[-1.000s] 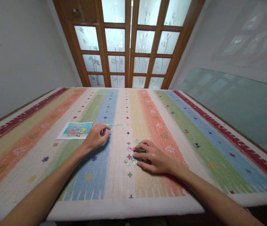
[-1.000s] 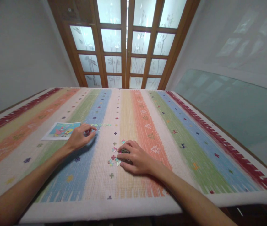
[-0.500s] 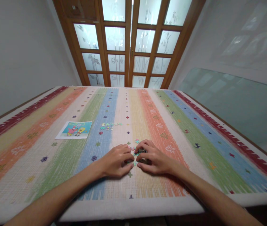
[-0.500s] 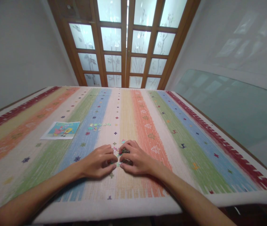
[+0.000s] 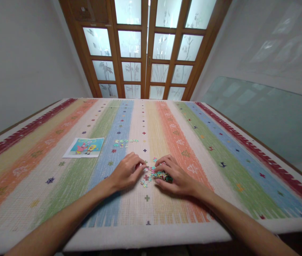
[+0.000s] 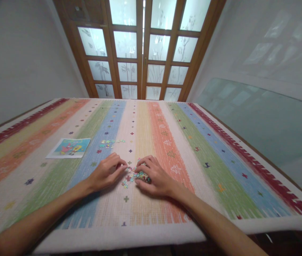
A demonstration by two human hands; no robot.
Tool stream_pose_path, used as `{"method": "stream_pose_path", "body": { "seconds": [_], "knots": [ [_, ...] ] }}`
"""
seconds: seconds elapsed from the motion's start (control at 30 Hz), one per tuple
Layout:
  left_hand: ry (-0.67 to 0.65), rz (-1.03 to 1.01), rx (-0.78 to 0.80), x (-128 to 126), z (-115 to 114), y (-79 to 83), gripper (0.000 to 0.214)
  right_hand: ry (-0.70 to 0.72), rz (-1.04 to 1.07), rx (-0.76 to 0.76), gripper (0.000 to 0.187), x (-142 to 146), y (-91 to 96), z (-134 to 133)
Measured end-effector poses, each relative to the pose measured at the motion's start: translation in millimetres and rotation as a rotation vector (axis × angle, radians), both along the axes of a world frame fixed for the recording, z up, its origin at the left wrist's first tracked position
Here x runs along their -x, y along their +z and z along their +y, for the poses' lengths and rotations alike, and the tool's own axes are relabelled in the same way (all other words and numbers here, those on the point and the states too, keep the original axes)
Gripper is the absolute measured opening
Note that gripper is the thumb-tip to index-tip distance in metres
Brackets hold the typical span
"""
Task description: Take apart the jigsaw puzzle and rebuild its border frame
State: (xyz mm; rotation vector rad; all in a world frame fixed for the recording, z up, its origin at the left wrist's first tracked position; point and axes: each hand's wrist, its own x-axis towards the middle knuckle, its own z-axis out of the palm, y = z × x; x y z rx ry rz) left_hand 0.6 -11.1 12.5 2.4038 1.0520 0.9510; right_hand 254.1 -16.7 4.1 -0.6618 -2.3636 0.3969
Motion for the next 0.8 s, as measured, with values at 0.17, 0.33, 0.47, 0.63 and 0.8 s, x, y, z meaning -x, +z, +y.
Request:
{"method": "stream_pose_path", "body": {
  "seconds": [0.17,0.33,0.47,0.63,0.8],
  "knots": [
    [0.270,0.057,-0.066,22.6,28.3,-7.4,0.016,0.004,-0.020,-0.025,0.017,0.6,0.0,0.6],
    [0.355,0.156,-0.089,37.7,47.1,-19.7,0.015,-0.001,-0.038,-0.048,0.017,-0.7,3.2,0.2],
    [0.374,0.207,-0.108,42.3,51.3,-24.9,0.015,-0.022,-0.076,-0.059,0.019,-3.4,5.1,0.8],
    [0.326,0.286,-0.188,44.6,52.0,-26.7,0.019,-0.023,-0.080,-0.070,0.018,-3.6,6.3,0.8],
    [0.336,0.314,-0.165,44.7,54.5,-26.7,0.025,-0.023,-0.075,-0.058,0.018,-2.4,7.3,0.1]
  ]
}}
